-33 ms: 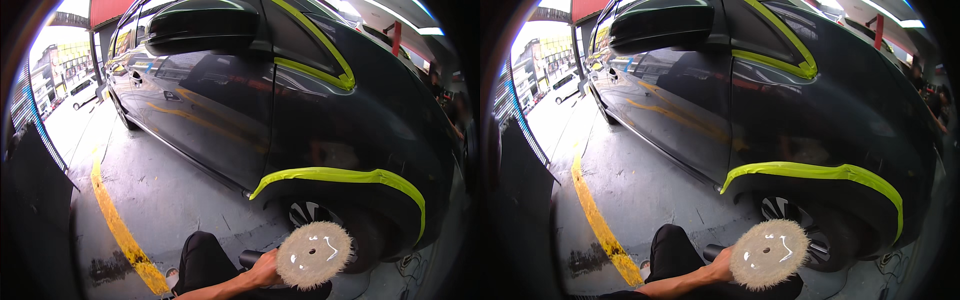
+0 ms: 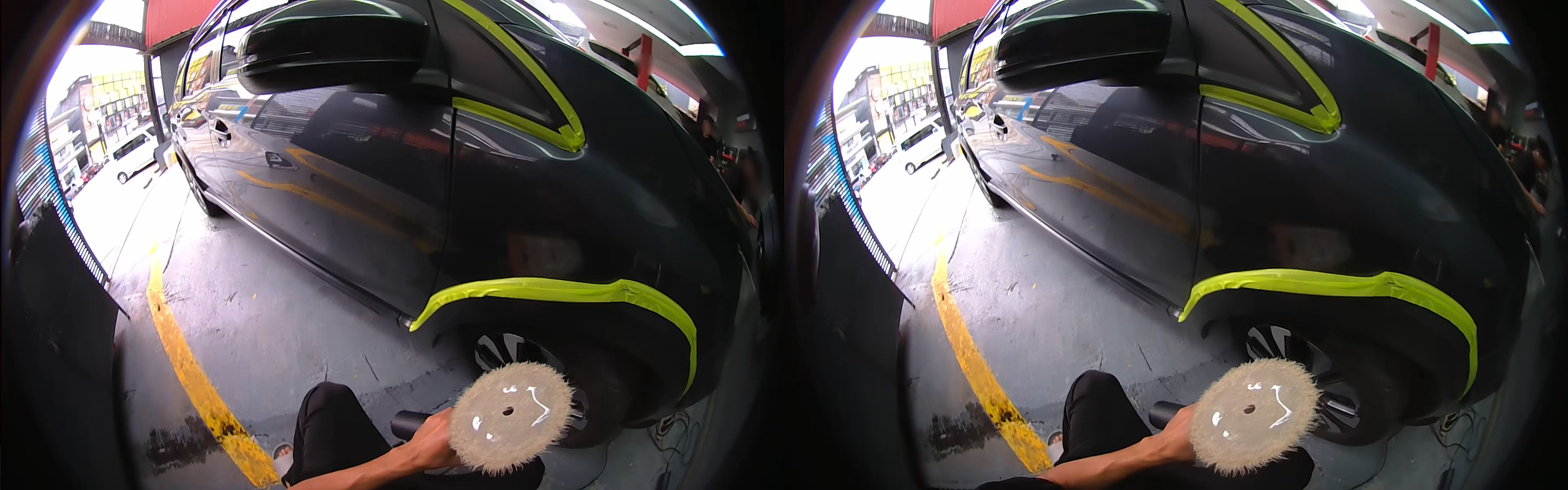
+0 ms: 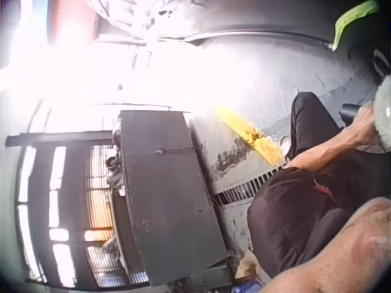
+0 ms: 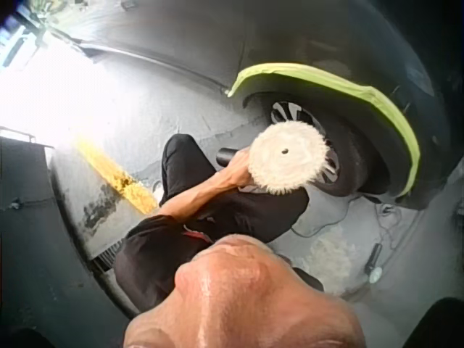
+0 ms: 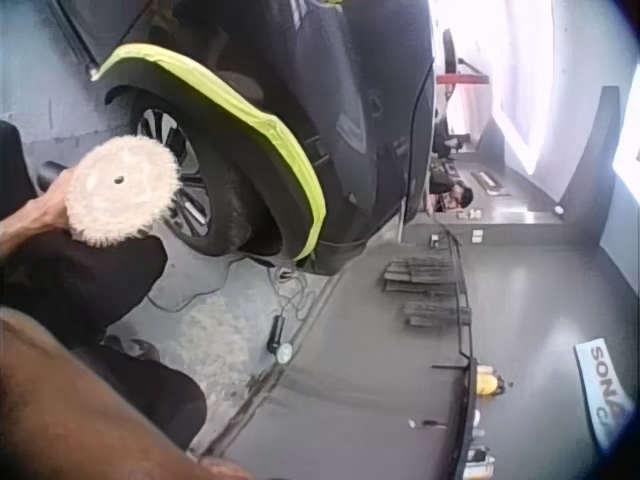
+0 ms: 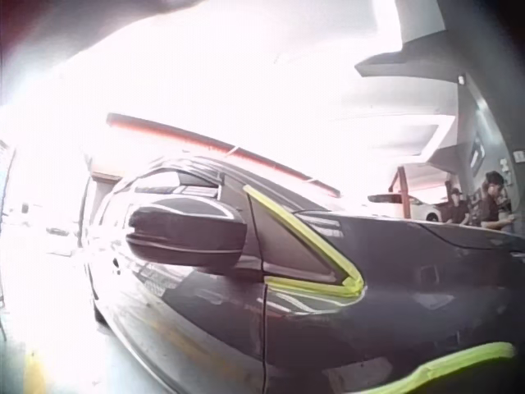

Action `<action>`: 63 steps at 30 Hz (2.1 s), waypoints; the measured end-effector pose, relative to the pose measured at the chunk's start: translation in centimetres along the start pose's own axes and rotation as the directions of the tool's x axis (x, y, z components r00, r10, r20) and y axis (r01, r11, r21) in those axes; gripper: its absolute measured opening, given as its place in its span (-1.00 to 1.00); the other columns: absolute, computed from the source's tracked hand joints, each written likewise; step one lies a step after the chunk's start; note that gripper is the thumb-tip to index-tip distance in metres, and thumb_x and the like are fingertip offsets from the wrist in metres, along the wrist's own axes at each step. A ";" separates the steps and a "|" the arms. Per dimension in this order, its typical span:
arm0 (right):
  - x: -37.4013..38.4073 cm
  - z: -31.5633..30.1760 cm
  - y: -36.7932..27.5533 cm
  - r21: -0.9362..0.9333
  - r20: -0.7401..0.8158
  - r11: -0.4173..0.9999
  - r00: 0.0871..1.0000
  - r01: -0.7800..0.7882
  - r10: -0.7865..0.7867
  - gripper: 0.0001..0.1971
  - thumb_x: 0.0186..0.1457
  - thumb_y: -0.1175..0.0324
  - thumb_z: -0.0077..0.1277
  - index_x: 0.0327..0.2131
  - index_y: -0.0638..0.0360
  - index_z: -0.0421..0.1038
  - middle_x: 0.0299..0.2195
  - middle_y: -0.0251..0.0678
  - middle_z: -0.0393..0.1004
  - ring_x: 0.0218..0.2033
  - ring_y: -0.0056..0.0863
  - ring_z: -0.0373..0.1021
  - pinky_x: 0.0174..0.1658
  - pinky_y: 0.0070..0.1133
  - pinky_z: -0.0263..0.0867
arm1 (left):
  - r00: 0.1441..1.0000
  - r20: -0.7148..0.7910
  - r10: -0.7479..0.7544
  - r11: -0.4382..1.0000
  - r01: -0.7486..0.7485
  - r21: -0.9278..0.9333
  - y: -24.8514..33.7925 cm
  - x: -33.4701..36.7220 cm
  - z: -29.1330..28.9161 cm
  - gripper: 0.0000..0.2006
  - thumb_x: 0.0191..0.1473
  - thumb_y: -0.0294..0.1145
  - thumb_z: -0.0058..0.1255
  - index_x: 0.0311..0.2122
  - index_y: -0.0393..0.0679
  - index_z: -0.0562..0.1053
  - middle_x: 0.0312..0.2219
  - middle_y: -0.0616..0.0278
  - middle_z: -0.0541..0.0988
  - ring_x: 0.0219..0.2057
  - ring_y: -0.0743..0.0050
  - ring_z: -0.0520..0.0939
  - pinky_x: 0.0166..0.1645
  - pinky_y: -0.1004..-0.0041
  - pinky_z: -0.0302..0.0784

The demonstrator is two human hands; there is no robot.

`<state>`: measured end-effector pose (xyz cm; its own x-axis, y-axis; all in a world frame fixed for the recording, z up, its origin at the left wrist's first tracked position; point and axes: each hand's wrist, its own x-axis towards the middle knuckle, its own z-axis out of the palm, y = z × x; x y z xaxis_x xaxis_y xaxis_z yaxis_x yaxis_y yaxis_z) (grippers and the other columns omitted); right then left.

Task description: The person uses a rotary polisher with a wool pad to buff the front fender and side door of a dark car. They move the tool in overlapping passes along the taped-off panels, briefly stop to apply more compound to the pad, and continue polishing the side door area.

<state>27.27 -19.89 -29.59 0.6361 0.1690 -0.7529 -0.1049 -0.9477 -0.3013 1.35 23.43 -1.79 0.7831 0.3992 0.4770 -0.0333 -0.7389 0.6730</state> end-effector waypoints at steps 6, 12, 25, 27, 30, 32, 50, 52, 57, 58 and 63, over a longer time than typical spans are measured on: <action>-8.2 -2.3 -8.8 -0.051 -0.484 0.993 0.867 0.110 -0.121 -0.43 0.25 0.01 0.12 0.15 0.27 0.55 -0.13 0.01 0.70 -0.09 -0.13 0.62 0.06 -0.28 0.50 | 0.992 0.104 0.070 0.998 -0.069 -0.012 -6.7 -2.9 -8.6 -0.40 0.02 -0.11 0.39 0.19 -0.03 0.56 0.16 0.03 0.60 0.23 -0.07 0.54 0.31 0.08 0.46; -30.0 3.7 -44.4 0.088 -0.356 0.364 0.371 0.927 -0.858 -0.48 -0.01 0.45 0.42 0.06 0.28 0.50 -0.14 -0.19 0.64 -0.06 -0.44 0.58 0.03 -0.48 0.44 | 0.984 0.144 -0.100 0.952 0.137 -0.273 -8.2 -1.2 -23.0 -0.15 -0.16 -0.10 0.57 0.23 -0.28 0.48 0.15 -0.07 0.59 0.21 0.00 0.58 0.34 0.17 0.45; -41.6 23.5 -66.0 0.478 -0.528 -0.086 0.207 0.874 -0.824 -0.29 -0.11 0.31 0.48 0.09 0.35 0.38 -0.09 -0.26 0.52 -0.04 -0.43 0.47 0.07 -0.43 0.44 | 0.858 0.396 0.328 0.404 0.251 -0.880 -11.4 11.2 -37.6 -0.19 -0.25 -0.23 0.60 0.12 -0.40 0.49 -0.14 0.01 0.70 -0.11 0.25 0.74 0.10 0.22 0.65; -43.8 22.3 -67.5 0.279 -0.695 -0.168 0.078 0.946 -0.715 -0.24 -0.18 0.29 0.49 0.10 0.33 0.37 -0.11 -0.28 0.50 -0.07 -0.43 0.45 0.05 -0.43 0.41 | 0.845 0.338 0.414 0.377 0.179 -0.909 -11.7 12.9 -38.1 -0.13 -0.15 0.07 0.50 0.15 -0.39 0.47 -0.12 -0.07 0.71 -0.11 0.11 0.76 0.07 0.15 0.67; -44.6 20.4 -69.2 0.224 -0.697 -0.094 0.092 0.970 -0.711 -0.22 -0.23 0.31 0.47 0.12 0.29 0.36 -0.13 -0.30 0.48 -0.11 -0.45 0.44 0.03 -0.44 0.41 | 0.838 0.338 0.428 0.442 0.132 -0.887 -12.8 15.4 -38.3 0.10 -0.11 0.38 0.39 0.29 -0.40 0.38 -0.05 -0.15 0.67 -0.02 0.05 0.73 0.14 0.20 0.62; -43.9 19.1 -70.8 0.235 -0.706 -0.109 0.093 0.966 -0.703 -0.25 -0.25 0.37 0.45 0.10 0.28 0.38 -0.14 -0.32 0.48 -0.12 -0.47 0.44 0.02 -0.46 0.41 | 0.849 0.308 0.429 0.462 0.087 -0.882 -13.2 16.9 -38.6 0.07 -0.05 0.40 0.36 0.29 -0.40 0.38 -0.01 -0.13 0.66 -0.01 0.10 0.72 0.14 0.19 0.63; -42.2 16.9 -71.5 0.304 -0.617 -0.112 0.106 0.946 -0.779 -0.11 -0.19 0.36 0.43 0.27 0.28 0.25 -0.08 -0.05 0.65 -0.05 -0.22 0.65 0.04 -0.40 0.53 | 0.999 -0.015 -0.039 0.551 0.008 -0.835 -10.9 14.3 -36.7 -0.33 0.27 0.21 0.17 0.05 -0.35 0.48 -0.25 0.03 0.71 -0.28 0.29 0.78 -0.13 0.31 0.76; -42.8 16.6 -71.5 0.363 -0.580 -0.111 0.130 0.925 -0.804 -0.18 -0.20 0.49 0.40 0.20 0.29 0.27 -0.09 -0.27 0.53 -0.11 -0.50 0.53 0.01 -0.53 0.47 | 0.998 -0.043 -0.053 0.577 -0.004 -0.817 -10.9 14.1 -36.6 -0.33 0.27 0.20 0.15 0.08 -0.33 0.46 -0.24 0.03 0.70 -0.28 0.29 0.77 -0.12 0.32 0.74; -41.1 16.9 -71.4 0.341 -0.594 -0.141 0.096 0.929 -0.799 -0.20 -0.19 0.47 0.41 0.19 0.30 0.30 -0.11 -0.22 0.57 -0.12 -0.45 0.57 -0.01 -0.50 0.50 | 0.996 -0.054 -0.073 0.644 0.006 -0.765 -10.7 14.6 -36.1 -0.17 0.19 0.42 0.06 0.04 -0.36 0.50 -0.24 0.02 0.69 -0.27 0.26 0.77 -0.09 0.29 0.75; -41.1 16.8 -71.4 0.335 -0.591 -0.128 0.102 0.933 -0.800 -0.19 -0.19 0.44 0.42 0.20 0.31 0.30 -0.12 -0.17 0.61 -0.11 -0.39 0.61 0.00 -0.47 0.52 | 0.996 -0.055 -0.069 0.631 0.001 -0.776 -10.8 14.7 -36.1 -0.19 0.20 0.40 0.07 0.05 -0.35 0.49 -0.24 0.01 0.70 -0.26 0.26 0.78 -0.08 0.29 0.75; -41.6 17.3 -71.9 0.304 -0.622 -0.198 0.037 0.932 -0.782 -0.22 -0.16 0.46 0.43 0.19 0.32 0.31 -0.14 -0.20 0.59 -0.14 -0.41 0.60 -0.01 -0.47 0.52 | 0.998 -0.042 -0.052 0.583 -0.004 -0.812 -11.3 14.8 -36.4 -0.27 0.24 0.25 0.15 0.11 -0.34 0.45 -0.21 0.00 0.70 -0.21 0.25 0.78 -0.05 0.29 0.75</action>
<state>-4.86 45.96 13.25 0.5810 0.5792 0.5718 0.3811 0.4271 -0.8199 -9.29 57.38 18.21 0.7571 0.4594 0.4645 -0.5266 0.0083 0.8500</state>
